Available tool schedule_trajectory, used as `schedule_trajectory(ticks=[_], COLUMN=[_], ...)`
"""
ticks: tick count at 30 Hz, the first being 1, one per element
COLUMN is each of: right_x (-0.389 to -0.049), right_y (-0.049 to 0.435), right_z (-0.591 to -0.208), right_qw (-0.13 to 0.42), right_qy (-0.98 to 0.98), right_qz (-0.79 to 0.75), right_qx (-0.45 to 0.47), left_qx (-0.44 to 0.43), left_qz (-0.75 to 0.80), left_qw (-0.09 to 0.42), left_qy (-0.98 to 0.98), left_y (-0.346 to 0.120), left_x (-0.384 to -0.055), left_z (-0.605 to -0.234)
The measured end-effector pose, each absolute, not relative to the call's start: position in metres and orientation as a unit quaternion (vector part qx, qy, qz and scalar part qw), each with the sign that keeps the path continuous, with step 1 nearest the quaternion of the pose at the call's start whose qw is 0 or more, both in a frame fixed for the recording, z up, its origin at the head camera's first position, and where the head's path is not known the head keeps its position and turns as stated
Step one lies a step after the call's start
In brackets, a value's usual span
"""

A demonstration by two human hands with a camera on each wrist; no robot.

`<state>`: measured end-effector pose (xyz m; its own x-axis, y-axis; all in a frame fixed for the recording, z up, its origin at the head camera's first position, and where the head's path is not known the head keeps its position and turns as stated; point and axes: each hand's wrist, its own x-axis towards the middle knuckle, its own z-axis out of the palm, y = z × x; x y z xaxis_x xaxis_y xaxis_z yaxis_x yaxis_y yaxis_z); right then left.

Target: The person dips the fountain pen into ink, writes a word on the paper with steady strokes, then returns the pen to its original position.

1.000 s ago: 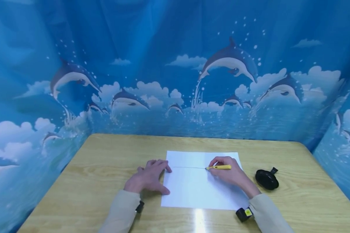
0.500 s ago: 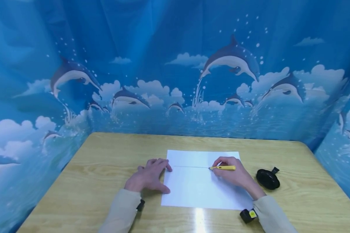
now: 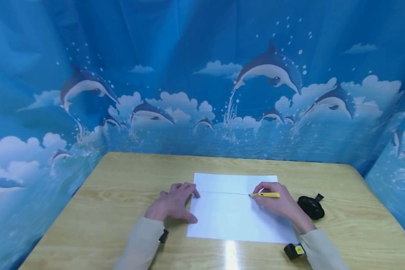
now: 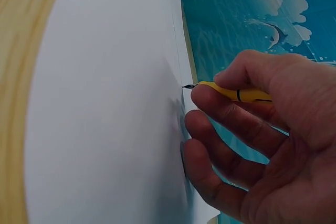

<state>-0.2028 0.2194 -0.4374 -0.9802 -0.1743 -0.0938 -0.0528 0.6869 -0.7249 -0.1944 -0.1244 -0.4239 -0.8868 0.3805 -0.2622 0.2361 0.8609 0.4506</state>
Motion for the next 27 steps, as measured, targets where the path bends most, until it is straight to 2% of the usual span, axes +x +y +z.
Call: schedule_trajectory(ticks=[27], right_x=[-0.194], right_y=[0.236], right_z=[-0.431], right_qw=[0.066], right_qy=[0.928], right_qz=[-0.365], right_qx=[-0.032], left_qx=[0.174], left_qz=[0.197], left_qw=[0.166], left_qy=[0.95], left_y=[-0.119], left_x=[-0.193], left_z=[-0.423])
